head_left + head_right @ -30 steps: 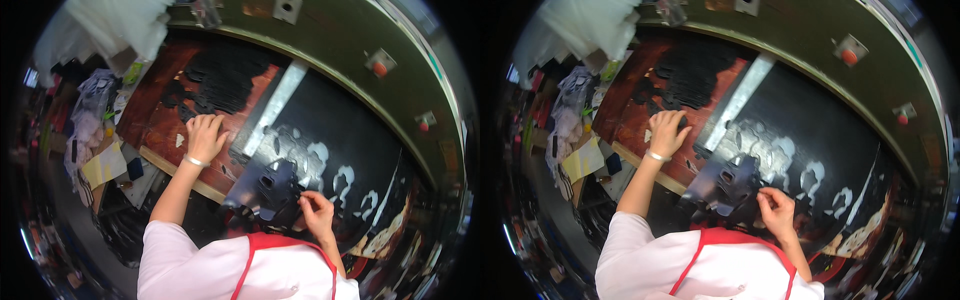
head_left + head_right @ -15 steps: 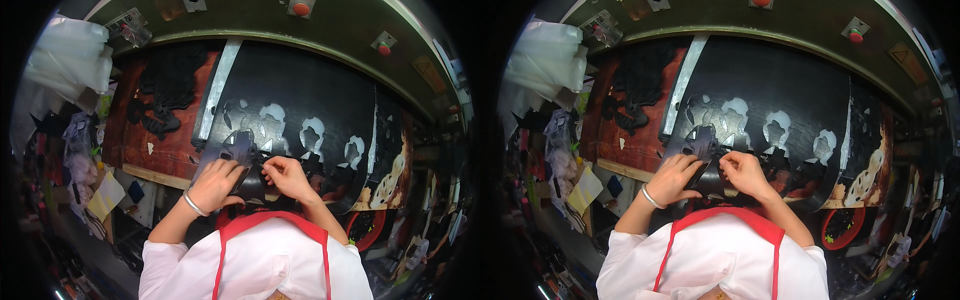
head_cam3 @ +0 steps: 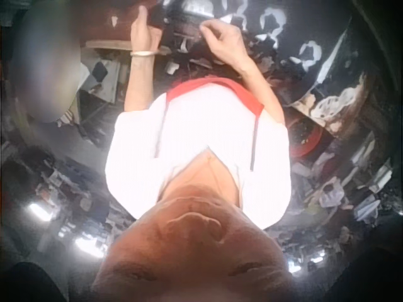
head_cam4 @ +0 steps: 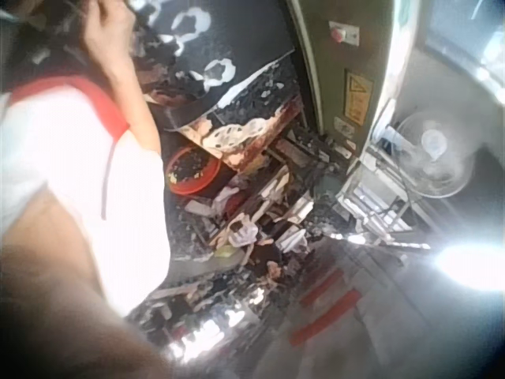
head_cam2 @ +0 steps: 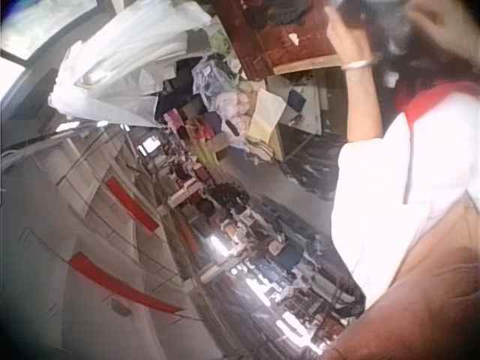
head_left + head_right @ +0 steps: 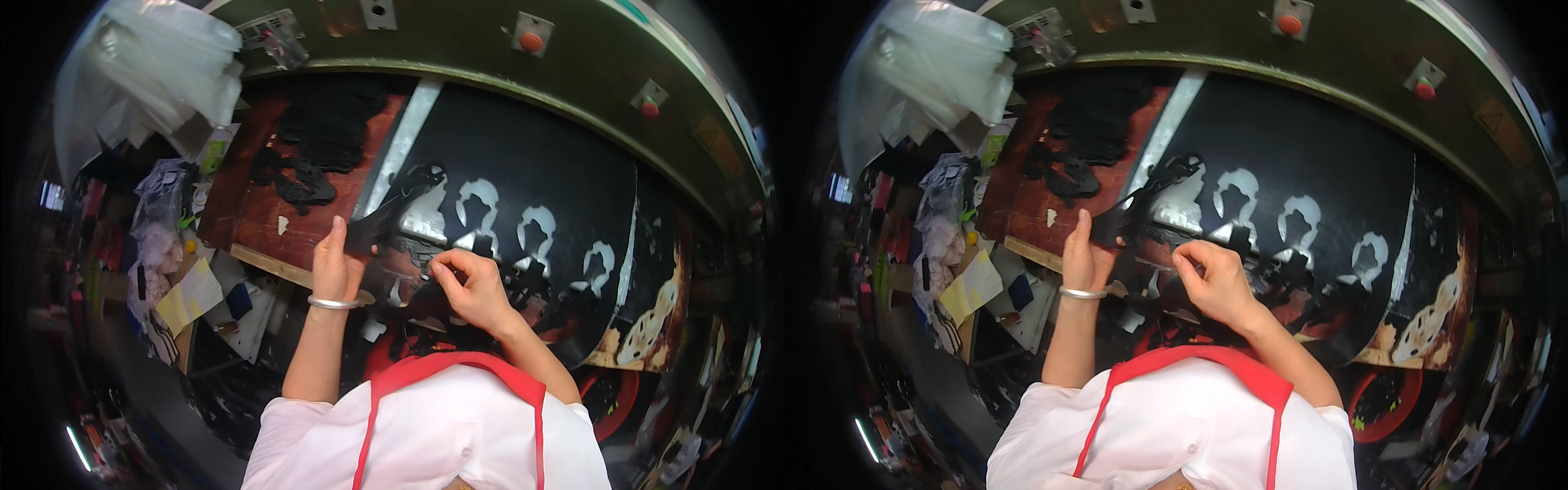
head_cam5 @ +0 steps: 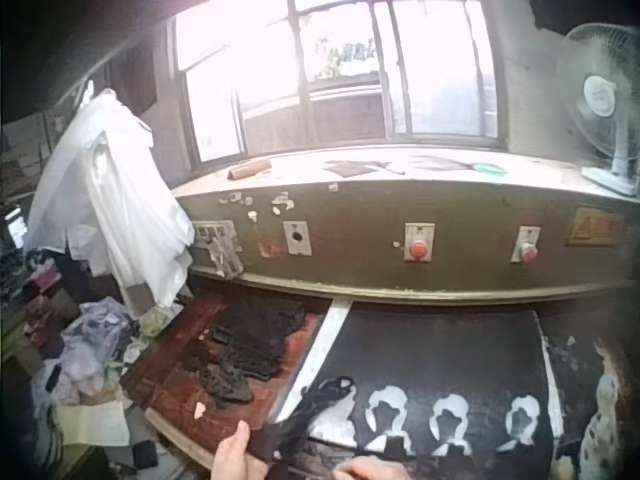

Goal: The person uses a die-cutting press to cut black rubber sheets into shoe insole shapes. They place a white template on the sheet, press the machine, remove the cut pieces, and repeat the cycle. The cut insoles are stacked on the table, and the person also handles a plastic bag and a roll of rubber material.

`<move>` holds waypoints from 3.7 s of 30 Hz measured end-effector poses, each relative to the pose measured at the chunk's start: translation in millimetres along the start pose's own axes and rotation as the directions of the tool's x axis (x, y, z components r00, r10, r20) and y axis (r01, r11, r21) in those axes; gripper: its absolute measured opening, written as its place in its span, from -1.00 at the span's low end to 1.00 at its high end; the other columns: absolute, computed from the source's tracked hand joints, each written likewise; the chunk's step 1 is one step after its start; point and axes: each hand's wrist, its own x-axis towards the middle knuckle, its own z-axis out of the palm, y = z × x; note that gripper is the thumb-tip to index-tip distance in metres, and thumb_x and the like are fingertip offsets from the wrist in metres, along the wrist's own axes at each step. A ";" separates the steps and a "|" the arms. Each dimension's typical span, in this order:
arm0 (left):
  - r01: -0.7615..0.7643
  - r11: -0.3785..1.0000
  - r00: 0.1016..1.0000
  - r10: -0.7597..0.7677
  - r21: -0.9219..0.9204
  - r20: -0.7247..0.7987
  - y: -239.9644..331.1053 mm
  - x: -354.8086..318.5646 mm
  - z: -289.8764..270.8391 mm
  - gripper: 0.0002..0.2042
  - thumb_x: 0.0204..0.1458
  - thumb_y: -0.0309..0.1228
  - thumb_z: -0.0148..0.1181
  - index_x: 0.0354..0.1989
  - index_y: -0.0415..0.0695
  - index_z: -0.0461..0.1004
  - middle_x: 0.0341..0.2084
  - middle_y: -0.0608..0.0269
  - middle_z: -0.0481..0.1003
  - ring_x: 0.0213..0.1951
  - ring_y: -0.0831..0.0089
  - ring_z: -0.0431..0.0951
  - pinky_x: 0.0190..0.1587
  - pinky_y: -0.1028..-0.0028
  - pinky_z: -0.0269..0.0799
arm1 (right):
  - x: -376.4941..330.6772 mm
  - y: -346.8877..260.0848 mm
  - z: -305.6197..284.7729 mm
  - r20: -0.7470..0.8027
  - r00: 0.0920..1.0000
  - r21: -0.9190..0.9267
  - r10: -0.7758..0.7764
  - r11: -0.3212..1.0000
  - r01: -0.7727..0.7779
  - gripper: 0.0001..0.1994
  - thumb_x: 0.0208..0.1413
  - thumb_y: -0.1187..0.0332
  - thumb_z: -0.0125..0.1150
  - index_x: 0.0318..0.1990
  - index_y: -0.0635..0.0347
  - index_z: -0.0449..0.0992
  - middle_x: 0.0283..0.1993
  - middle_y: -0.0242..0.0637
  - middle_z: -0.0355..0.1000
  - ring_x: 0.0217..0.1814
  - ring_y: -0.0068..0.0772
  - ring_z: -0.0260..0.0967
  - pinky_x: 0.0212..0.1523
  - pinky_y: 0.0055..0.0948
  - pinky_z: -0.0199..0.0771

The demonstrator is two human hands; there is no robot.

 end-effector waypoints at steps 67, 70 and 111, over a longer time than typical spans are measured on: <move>-0.678 -0.079 0.696 0.253 0.731 0.672 -85.0 157.0 17.1 -0.54 -0.15 -0.25 0.33 0.00 -0.01 0.46 0.04 0.07 0.38 0.09 0.12 0.37 0.10 0.07 0.28 | -111.0 87.7 -196.3 -0.782 0.605 -0.256 0.151 0.807 -0.532 -0.84 0.17 0.36 0.14 -0.25 0.27 0.37 -0.39 -0.24 0.30 -0.36 -0.37 0.25 -0.33 -0.42 0.27; -0.573 -0.148 0.773 0.228 0.806 0.592 -109.6 173.2 40.5 -0.48 -0.01 -0.08 0.21 0.14 0.03 0.38 0.21 -0.02 0.23 0.31 0.13 0.14 0.31 -0.21 -0.12 | -82.5 83.2 -171.1 -0.670 0.719 -0.196 0.186 0.889 -0.413 -0.80 0.15 0.35 0.16 -0.18 0.28 0.34 -0.31 -0.20 0.29 -0.27 -0.30 0.22 -0.24 -0.38 0.26; -0.438 -0.300 0.879 0.052 0.847 0.473 -94.2 125.0 43.6 -0.53 0.13 -0.43 0.01 0.24 -0.25 0.21 0.29 -0.10 0.14 0.35 0.04 0.09 0.36 0.08 -0.06 | -123.5 78.7 -189.1 -0.629 0.725 0.575 0.280 0.796 0.191 -0.11 -0.03 0.06 0.18 0.37 0.38 -0.07 0.30 0.12 0.12 0.34 0.04 0.14 0.40 -0.05 0.03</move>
